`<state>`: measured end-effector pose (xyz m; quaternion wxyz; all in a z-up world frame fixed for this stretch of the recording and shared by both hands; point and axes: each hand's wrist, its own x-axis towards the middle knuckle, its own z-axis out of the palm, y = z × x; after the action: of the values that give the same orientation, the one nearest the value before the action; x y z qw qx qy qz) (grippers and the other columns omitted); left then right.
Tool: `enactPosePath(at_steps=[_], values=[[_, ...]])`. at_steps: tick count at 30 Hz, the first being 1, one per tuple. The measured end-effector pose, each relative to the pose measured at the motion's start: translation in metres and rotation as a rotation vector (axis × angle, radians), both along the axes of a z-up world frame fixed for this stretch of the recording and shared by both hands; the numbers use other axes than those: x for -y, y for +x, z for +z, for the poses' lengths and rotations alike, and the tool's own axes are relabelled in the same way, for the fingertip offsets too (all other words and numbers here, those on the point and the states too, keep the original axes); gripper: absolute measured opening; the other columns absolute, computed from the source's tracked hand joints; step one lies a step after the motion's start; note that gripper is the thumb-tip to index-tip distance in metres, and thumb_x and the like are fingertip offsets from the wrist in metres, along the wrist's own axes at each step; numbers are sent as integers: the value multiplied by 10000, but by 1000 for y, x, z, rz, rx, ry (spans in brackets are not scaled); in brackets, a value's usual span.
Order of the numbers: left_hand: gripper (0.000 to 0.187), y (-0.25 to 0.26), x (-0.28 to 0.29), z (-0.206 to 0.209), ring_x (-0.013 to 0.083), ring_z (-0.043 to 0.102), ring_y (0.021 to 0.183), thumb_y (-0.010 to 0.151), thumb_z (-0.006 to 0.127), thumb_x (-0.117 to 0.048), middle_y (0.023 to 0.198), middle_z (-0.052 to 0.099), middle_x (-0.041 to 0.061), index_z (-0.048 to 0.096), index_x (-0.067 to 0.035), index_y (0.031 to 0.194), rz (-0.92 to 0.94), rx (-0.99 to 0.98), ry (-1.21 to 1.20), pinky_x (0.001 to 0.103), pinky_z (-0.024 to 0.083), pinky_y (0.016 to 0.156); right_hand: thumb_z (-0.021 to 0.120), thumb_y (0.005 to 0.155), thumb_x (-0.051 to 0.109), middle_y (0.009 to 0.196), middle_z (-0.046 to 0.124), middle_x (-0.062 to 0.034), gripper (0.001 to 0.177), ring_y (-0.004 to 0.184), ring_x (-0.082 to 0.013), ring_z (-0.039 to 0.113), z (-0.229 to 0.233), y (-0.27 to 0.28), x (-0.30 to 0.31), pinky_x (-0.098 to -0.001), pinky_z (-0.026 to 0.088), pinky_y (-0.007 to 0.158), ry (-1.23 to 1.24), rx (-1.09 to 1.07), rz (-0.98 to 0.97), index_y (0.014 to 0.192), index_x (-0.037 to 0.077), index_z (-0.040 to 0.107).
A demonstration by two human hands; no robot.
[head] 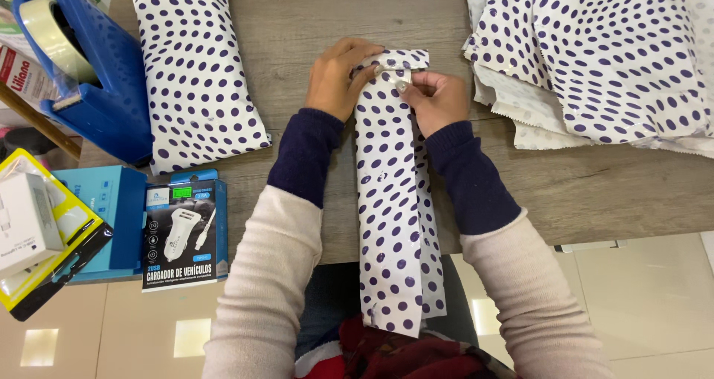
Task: The person wraps several electronic accessories, including a car charger and cables, in decorative polka-dot paper, securing each package with tape.
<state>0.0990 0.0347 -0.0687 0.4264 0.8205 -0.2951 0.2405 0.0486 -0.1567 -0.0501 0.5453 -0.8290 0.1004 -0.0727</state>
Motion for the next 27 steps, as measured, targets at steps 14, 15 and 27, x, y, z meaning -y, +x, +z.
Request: enactPosePath(at_steps=[14,15,27], values=[[509,-18,5,35,244,800,1097,791,847,-170,1248,805,82,693,-87,1269,4,-1177,-398,376,656,1002,603,1027,72,1091,834,-73,219,1044,-181,797,-8,5,6,-385,632,1018,130,315,12,1172,100,764],[513,-19,1,41,277,796,1105,823,810,-117,1274,791,122,656,-59,1308,65,-1203,-608,401,651,1012,638,974,19,1264,739,-107,325,1181,-216,712,-4,2,5,-363,615,1026,47,286,76,1286,97,687],[540,33,-42,-20,338,600,1436,950,720,-335,1513,634,220,626,-75,1414,287,-396,-1241,503,415,1244,860,753,-62,1736,167,-265,1280,1524,-419,368,53,-37,-13,-500,336,1244,-210,-43,687,1654,142,-27]])
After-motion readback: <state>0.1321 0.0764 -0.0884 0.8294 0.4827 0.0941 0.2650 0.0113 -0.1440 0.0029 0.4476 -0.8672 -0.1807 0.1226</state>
